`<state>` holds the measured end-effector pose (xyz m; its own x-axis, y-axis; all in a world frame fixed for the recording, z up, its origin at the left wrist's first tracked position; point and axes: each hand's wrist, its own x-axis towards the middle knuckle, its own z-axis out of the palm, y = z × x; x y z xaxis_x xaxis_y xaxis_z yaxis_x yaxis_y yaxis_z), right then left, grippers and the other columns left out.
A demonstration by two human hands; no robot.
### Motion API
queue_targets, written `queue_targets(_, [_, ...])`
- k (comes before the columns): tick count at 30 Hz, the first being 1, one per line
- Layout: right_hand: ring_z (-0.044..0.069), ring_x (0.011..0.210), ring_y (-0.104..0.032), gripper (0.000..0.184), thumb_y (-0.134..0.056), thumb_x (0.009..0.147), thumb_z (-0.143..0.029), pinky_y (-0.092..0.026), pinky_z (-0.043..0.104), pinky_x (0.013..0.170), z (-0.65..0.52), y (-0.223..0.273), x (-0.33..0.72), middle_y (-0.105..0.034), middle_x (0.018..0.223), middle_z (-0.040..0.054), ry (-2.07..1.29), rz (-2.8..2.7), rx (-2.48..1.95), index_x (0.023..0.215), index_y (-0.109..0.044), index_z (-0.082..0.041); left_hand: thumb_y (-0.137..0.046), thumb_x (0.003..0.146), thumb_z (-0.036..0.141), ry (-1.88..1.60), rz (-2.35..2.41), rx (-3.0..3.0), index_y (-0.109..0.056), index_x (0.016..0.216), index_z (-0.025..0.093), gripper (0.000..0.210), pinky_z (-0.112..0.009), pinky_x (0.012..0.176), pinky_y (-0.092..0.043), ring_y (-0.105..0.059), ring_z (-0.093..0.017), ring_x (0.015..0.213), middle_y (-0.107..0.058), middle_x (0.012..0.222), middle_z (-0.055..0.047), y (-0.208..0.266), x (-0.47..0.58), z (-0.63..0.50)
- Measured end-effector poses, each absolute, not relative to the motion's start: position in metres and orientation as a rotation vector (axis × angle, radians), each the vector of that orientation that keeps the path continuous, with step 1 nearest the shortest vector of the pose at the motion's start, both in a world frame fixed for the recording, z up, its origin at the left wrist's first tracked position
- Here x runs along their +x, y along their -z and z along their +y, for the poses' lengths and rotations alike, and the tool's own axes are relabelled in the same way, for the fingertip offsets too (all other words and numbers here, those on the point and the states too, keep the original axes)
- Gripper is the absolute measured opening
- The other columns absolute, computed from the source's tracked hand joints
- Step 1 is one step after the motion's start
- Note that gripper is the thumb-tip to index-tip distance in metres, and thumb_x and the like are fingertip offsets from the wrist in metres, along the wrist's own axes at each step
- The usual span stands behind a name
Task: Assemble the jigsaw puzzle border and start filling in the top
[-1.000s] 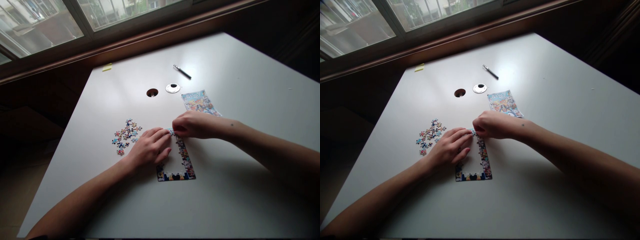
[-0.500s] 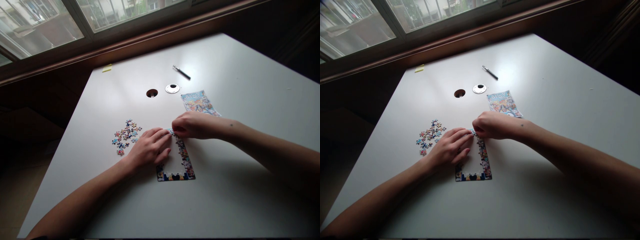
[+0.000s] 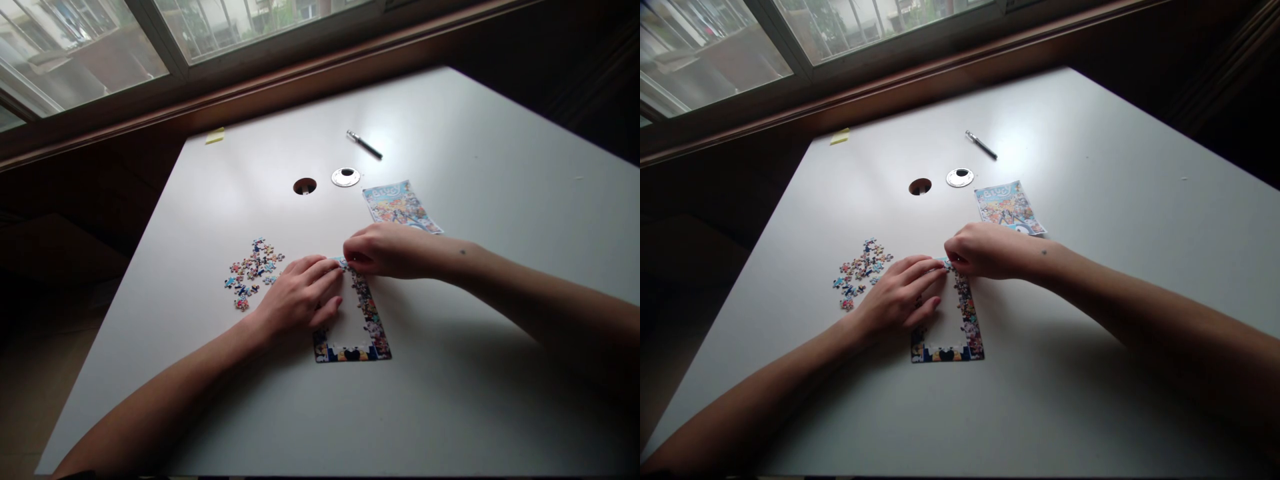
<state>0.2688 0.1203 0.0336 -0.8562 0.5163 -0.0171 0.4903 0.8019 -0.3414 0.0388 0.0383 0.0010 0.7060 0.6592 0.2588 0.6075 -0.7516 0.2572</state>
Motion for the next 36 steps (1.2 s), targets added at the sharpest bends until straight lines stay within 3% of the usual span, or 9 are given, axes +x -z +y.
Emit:
queue_targets(20, [0.011,0.054,-0.043,0.017,-0.053,0.086,-0.018,-0.022,0.028,0.054,0.116,-0.037,0.268,-0.062,0.068,0.0033,-0.355,-2.991,-0.855,0.071,-0.062,-0.017,-0.049,0.098,0.029,-0.456,1.02,2.821,-0.055,0.134,0.015,0.039,-0.05,0.109,-0.046,-0.049,-0.029,0.131,-0.058,0.14,-0.012,-0.004,0.038,0.038])
queue_targets(36, [0.011,0.054,-0.043,0.015,-0.055,0.083,-0.017,-0.023,0.027,0.054,0.119,-0.041,0.271,-0.061,0.065,0.0023,-0.44,-3.026,-0.856,0.07,-0.062,-0.017,-0.049,0.098,0.03,-0.458,1.036,2.816,-0.056,0.132,0.015,0.038,-0.048,0.109,-0.045,-0.049,-0.029,0.131,-0.058,0.139,-0.01,-0.003,0.039,0.038])
